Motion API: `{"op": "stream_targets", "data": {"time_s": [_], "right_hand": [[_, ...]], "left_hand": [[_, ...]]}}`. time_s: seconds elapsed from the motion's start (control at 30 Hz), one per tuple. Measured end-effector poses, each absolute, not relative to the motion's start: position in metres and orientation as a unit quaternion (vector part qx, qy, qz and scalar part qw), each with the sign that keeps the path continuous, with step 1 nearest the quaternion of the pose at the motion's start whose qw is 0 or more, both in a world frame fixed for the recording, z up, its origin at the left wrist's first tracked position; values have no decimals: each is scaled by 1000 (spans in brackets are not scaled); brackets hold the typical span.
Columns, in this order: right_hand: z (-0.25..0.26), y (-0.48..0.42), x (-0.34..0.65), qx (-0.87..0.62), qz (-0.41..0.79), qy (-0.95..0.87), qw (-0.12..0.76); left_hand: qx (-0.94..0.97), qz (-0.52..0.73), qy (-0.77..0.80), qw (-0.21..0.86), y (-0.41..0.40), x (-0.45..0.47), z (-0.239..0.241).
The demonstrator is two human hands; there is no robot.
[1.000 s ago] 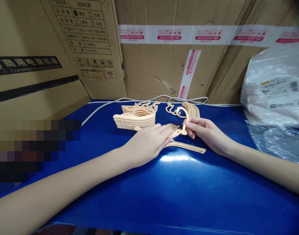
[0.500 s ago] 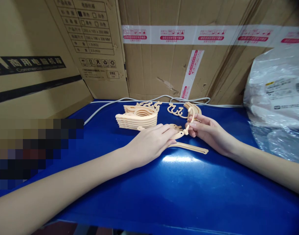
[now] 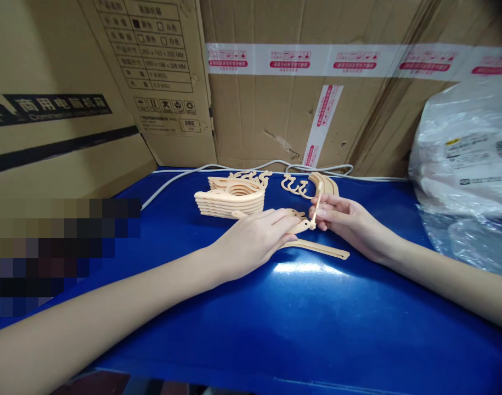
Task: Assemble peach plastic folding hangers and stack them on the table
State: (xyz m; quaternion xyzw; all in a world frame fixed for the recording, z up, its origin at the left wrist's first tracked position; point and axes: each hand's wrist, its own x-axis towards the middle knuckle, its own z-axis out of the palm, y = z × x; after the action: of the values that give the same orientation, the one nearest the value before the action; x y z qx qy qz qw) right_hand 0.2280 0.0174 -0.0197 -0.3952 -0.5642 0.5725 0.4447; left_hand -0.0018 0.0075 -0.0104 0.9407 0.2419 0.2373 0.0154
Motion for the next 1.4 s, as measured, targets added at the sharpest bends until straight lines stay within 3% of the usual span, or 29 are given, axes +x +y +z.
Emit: {"op": "stream_targets", "data": {"time_s": [1.4], "right_hand": [[-19,19,232,-364,617,-538,444]], "left_hand": [[935,276,189,-121,9,2,-11]]}}
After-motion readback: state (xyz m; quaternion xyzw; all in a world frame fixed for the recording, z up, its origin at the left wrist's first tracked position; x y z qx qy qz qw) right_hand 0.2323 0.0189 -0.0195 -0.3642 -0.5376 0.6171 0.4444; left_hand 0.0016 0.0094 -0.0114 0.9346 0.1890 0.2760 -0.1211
